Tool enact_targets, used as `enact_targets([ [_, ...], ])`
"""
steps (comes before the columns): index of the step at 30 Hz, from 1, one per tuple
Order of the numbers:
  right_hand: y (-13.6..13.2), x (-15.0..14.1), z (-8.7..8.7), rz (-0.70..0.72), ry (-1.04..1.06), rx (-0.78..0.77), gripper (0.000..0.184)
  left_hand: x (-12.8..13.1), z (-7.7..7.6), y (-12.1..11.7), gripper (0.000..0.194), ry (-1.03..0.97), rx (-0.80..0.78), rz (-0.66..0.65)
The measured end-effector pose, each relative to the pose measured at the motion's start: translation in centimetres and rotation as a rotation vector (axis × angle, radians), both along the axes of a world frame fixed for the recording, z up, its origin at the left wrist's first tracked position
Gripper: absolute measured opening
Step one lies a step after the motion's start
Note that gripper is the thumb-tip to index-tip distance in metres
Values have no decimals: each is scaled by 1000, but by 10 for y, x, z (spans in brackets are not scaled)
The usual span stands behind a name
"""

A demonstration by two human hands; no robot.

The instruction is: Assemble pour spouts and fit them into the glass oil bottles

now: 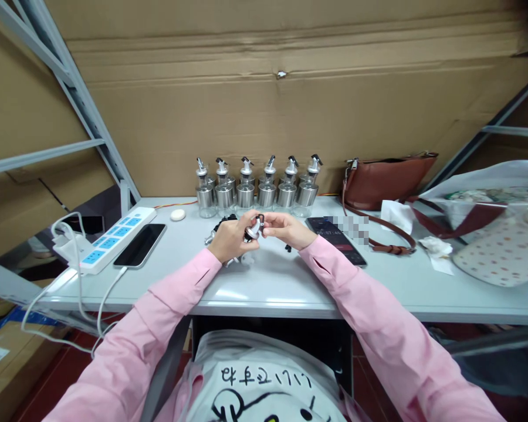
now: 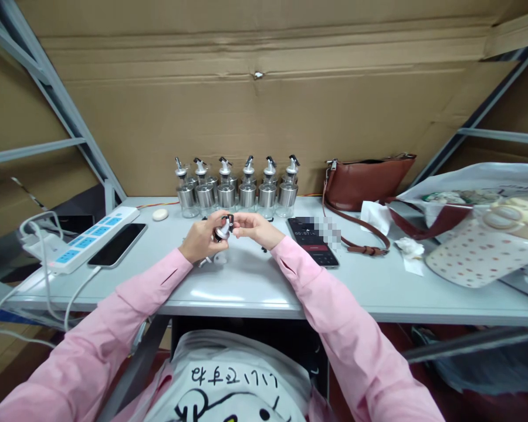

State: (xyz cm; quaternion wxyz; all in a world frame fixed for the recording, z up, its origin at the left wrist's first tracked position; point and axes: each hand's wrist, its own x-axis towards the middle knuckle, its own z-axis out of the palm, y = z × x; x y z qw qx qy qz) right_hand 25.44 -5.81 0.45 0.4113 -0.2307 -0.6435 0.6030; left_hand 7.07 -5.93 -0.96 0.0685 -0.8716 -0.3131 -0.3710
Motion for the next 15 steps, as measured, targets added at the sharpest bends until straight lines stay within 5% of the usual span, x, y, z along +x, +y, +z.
enact_targets([
  [6,-2,-1,1,-58,57,-108,29,1,9,-6,52,89,3,48],
  [10,-3,-1,6,-126,153,-128,28,-10,34,-16,61,167,71,-109],
  [12,-2,1,9,-174,224,-154,26,-25,47,-6,60,-26,95,-101],
  [15,0,3,11,-243,305,-204,26,-60,61,37,41,-712,-2,137],
])
